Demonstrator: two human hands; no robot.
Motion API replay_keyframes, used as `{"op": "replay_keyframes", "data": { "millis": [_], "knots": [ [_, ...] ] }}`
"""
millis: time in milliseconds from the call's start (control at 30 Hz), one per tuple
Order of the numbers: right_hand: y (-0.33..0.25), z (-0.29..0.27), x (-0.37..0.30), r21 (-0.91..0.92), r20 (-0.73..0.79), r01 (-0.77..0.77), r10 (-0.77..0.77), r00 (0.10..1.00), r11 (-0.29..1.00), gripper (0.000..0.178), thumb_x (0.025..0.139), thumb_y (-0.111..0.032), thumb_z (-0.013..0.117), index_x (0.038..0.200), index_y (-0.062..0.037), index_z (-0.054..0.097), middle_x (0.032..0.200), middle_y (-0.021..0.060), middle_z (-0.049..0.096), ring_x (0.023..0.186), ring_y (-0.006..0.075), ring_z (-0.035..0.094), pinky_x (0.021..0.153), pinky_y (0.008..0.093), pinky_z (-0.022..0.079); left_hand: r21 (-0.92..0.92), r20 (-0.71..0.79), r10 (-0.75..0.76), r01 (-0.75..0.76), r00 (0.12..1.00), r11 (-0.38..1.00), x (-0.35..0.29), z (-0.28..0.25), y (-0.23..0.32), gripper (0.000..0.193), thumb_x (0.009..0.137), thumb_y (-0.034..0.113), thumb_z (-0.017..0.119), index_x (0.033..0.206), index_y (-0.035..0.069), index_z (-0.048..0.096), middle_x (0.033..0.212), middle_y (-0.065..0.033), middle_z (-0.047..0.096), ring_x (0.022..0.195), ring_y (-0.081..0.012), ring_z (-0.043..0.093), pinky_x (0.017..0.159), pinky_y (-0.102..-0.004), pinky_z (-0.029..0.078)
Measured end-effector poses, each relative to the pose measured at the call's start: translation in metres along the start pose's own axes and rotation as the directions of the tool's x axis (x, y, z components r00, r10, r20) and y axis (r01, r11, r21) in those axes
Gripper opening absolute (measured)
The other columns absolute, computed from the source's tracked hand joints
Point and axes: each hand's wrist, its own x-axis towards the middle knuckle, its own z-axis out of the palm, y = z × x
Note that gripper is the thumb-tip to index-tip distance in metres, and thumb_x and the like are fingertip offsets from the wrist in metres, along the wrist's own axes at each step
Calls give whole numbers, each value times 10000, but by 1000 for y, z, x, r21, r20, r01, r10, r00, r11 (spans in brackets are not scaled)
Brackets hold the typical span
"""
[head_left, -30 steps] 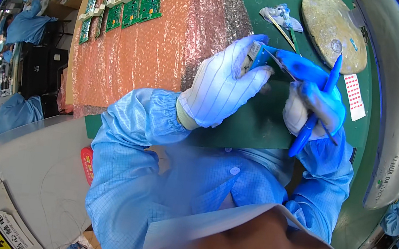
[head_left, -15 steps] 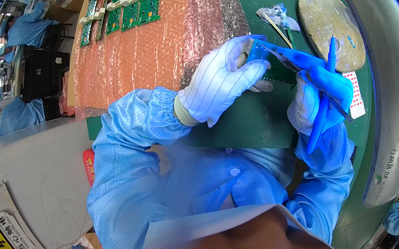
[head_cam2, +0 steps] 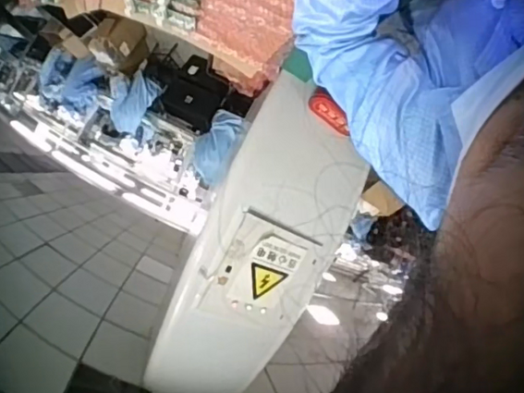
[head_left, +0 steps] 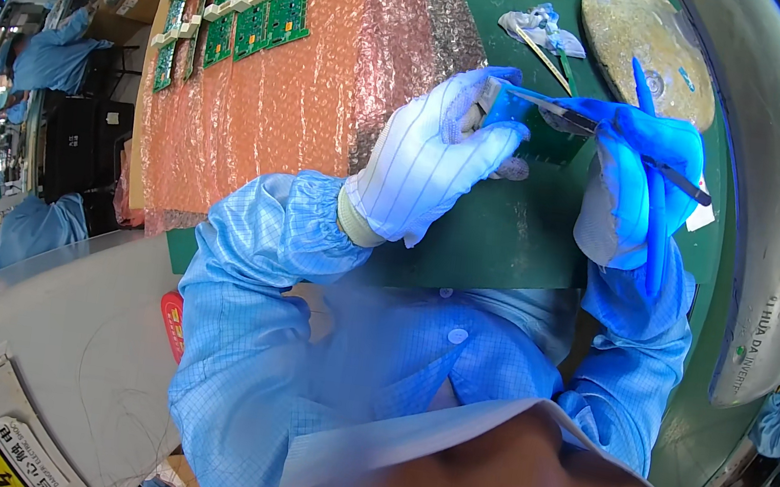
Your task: Repairing or assembling electronic components on a circuit board at a manual workstation using tweezers and a brush.
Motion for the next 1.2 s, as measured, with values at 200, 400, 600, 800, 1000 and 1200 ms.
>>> {"op": "replay_keyframes", "data": {
  "millis": [200, 400, 600, 800, 1000, 1200],
  "knots": [
    [3, 3, 2, -237, 218, 175, -123, 968, 956, 160, 842, -61, 677, 986, 4, 649, 838, 115, 656, 678, 219, 630, 627, 320, 494, 46, -192, 9, 0, 981, 999, 9, 11, -1, 258, 804, 86, 681, 1052, 57, 613, 1107, -225, 597, 904, -293, 685, 695, -360, 573],
    [-15, -9, 13, -299, 457, 481, -319, 830, 824, 194, 853, -45, 602, 1034, 24, 620, 684, 85, 613, 535, 207, 590, 475, 320, 445, 425, -27, 349, -306, 937, 852, 12, -3, -19, 209, 837, 99, 649, 1027, 35, 589, 992, -164, 612, 821, -254, 709, 678, -335, 584],
    [-17, -30, 5, 105, 245, 259, -277, 929, 960, 344, 885, -80, 559, 1218, -5, 600, 1099, 331, 621, 971, 488, 637, 815, 579, 541, 367, -429, 363, -208, 827, 907, 16, -14, 2, 538, 690, 81, 755, 1213, 93, 630, 968, -101, 636, 827, -257, 678, 675, -350, 551],
    [-71, -17, 16, -140, 258, -632, 644, 720, 762, 193, 768, -9, 582, 921, 58, 679, 1064, 263, 650, 970, 325, 637, 907, 404, 497, 612, -241, 589, -350, 771, 709, 8, -31, -9, 530, 652, 79, 761, 1172, 121, 671, 996, -36, 643, 869, -246, 634, 710, -367, 528],
    [-74, -15, 15, -160, 282, -647, 663, 694, 745, 210, 773, -16, 581, 947, 60, 671, 1014, 238, 647, 914, 297, 631, 854, 384, 494, 667, -171, 635, -386, 754, 638, 7, -30, -7, 544, 643, 83, 773, 1174, 150, 678, 1005, -22, 639, 868, -216, 631, 700, -351, 518],
    [-82, -28, 10, -182, 333, -654, 672, 661, 734, 233, 779, -25, 580, 978, 63, 662, 954, 208, 644, 847, 263, 623, 791, 361, 490, 674, -189, 651, -385, 736, 631, 7, -31, -7, 548, 646, 82, 777, 1180, 152, 677, 1009, -16, 637, 865, -207, 630, 690, -349, 518]
  ]
}}
